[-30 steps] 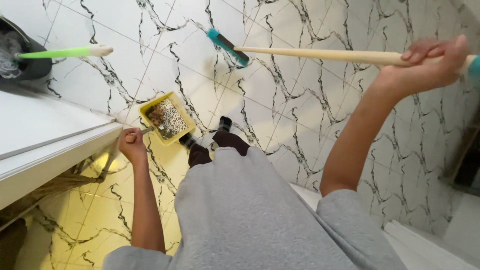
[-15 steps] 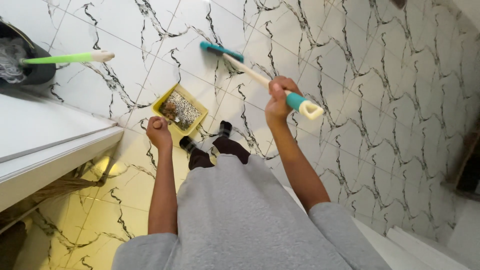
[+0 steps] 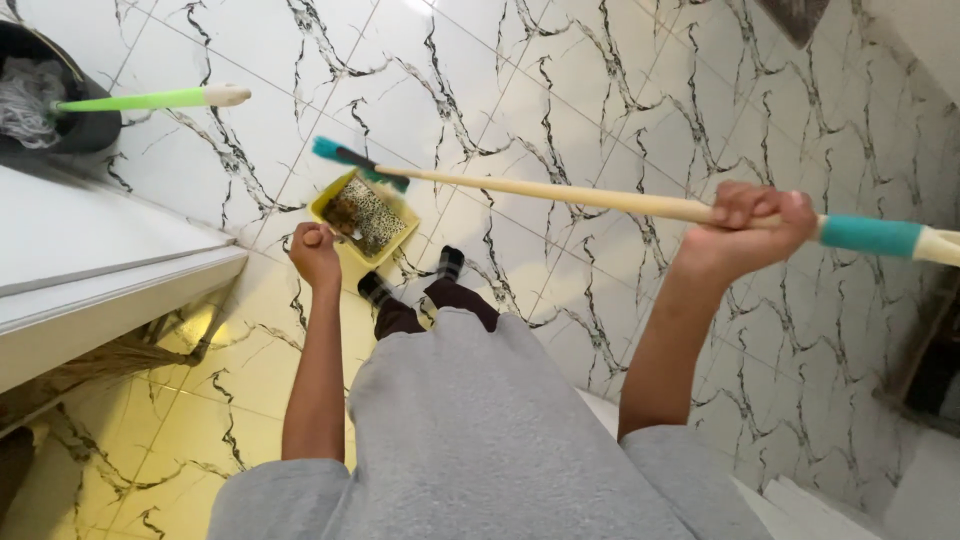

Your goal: The person sweeps debris into a dustpan using a broom and then mops the tiled floor with a mop and bucket. The person wrings out the mop head by hand over the bucket.

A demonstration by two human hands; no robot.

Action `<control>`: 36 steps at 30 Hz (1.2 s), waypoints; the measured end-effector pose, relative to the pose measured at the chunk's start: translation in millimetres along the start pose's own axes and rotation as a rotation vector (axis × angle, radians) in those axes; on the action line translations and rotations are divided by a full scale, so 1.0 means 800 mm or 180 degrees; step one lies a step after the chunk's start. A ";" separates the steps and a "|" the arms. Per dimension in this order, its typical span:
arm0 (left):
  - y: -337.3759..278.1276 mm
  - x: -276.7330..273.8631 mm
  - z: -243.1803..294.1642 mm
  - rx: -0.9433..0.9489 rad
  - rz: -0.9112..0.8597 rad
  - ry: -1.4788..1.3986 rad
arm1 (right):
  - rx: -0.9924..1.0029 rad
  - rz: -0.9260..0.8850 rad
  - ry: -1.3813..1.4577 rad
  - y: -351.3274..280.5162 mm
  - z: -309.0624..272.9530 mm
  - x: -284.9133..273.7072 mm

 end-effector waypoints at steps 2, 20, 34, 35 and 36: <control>0.003 -0.022 -0.011 0.0029 0.0058 -0.0099 | -0.0201 -0.0059 -0.0047 0.009 -0.017 -0.002; 0.004 -0.122 -0.076 0.0139 0.0292 0.0049 | 0.0049 -0.1471 0.0019 -0.182 0.164 0.100; 0.008 -0.127 -0.088 -0.0131 0.0434 -0.0031 | 0.0668 -0.0099 0.0366 -0.048 0.075 0.058; 0.006 -0.137 -0.100 -0.0071 0.0425 -0.0117 | 0.0508 -0.0126 0.0306 -0.034 0.054 0.055; 0.007 -0.145 -0.110 0.0005 0.0418 -0.0212 | 0.0334 -0.0152 0.0260 -0.019 0.032 0.053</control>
Point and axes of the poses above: each hand's wrist, its own y-axis towards the middle knuckle, its own x-axis out of the palm, z = x × y, the point moved 9 cm from there along y, towards the middle knuckle, and after that the axes turned 1 degree about -z, right-handed, at the moved point
